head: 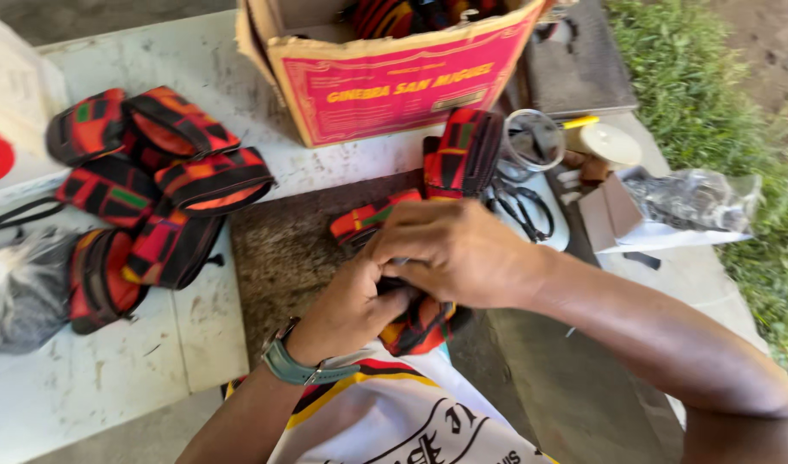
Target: The person holds a woven fabric coin purse in one hand and a lighter in the other, moving the flame along the purse's edges and zipper seam to melt and seal loose threads. They turn the purse over to treat other sides, set it on the table, pick up another purse, and repeat the singeing on each one.
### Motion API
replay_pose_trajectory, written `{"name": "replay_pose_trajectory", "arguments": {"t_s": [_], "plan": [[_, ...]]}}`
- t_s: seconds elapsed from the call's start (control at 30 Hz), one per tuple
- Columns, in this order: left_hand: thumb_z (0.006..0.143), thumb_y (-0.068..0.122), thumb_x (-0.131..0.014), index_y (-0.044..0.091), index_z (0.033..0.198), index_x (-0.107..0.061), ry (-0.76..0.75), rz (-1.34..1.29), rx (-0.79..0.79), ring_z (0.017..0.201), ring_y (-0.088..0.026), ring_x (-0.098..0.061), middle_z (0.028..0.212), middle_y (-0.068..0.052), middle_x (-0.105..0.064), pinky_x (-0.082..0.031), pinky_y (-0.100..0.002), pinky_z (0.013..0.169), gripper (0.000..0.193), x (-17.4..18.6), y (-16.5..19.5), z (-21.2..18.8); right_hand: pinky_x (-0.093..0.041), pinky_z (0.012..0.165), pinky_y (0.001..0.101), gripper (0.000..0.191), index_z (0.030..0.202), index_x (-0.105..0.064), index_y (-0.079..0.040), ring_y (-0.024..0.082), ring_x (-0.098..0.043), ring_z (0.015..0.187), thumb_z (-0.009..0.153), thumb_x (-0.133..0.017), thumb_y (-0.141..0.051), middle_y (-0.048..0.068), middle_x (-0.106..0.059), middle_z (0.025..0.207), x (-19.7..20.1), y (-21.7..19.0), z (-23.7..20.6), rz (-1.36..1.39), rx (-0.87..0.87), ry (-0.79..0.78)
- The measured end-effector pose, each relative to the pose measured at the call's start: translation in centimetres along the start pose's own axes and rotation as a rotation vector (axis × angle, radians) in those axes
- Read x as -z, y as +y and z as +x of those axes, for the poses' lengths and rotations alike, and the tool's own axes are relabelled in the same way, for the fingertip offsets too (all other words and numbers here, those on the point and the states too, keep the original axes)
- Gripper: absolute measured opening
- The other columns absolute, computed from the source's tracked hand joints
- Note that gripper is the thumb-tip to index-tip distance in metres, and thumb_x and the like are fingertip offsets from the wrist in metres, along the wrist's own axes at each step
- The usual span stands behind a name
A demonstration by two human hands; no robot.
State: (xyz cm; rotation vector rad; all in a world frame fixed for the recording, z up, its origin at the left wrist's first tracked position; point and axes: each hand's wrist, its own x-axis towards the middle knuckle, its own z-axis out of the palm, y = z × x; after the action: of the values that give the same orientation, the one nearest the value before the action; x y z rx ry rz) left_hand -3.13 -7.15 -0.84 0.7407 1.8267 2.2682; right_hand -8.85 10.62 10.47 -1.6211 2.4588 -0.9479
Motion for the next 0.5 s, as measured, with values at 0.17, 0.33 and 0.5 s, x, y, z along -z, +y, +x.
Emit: {"name": "replay_pose_trajectory", "arguments": {"t_s": [0.17, 0.33, 0.5], "plan": [[0.090, 0.002, -0.069, 0.002, 0.108, -0.063, 0.177, 0.404, 0.017, 0.082, -0.017, -0.069, 0.091, -0.012, -0.070, -0.056, -0.033, 0.074, 0.020, 0.0, -0.5, 1.4, -0.061, 0.087, 0.0362, 0.029, 0.111, -0.073, -0.003, 0.022, -0.073, 0.101, 0.085, -0.081, -0.013, 0.011, -0.075, 0.110, 4.1, -0.2, -1.3, 0.073, -0.103, -0.114], [0.087, 0.002, -0.066, 0.004, 0.107, -0.066, 0.165, 0.539, 0.166, 0.056, -0.025, -0.067, 0.070, -0.015, -0.066, -0.051, -0.036, 0.055, 0.020, 0.3, -0.8, -0.3, -0.062, 0.077, 0.0328, 0.009, 0.114, -0.073, -0.015, 0.016, -0.072, 0.096, 0.112, -0.064, -0.016, 0.005, -0.072, 0.115, 13.4, 9.9, -4.0, -0.705, -0.638, 0.098], [0.086, 0.001, -0.066, 0.004, 0.109, -0.064, 0.137, 0.580, -0.026, 0.066, -0.029, -0.071, 0.075, -0.015, -0.069, -0.053, -0.036, 0.058, 0.024, 0.2, -1.0, -1.5, -0.063, 0.070, 0.0327, 0.030, 0.131, -0.068, -0.026, 0.019, -0.072, 0.098, 0.105, -0.058, -0.017, -0.001, -0.069, 0.125, 11.5, 19.0, -6.4, -0.963, -0.950, -0.541]]}}
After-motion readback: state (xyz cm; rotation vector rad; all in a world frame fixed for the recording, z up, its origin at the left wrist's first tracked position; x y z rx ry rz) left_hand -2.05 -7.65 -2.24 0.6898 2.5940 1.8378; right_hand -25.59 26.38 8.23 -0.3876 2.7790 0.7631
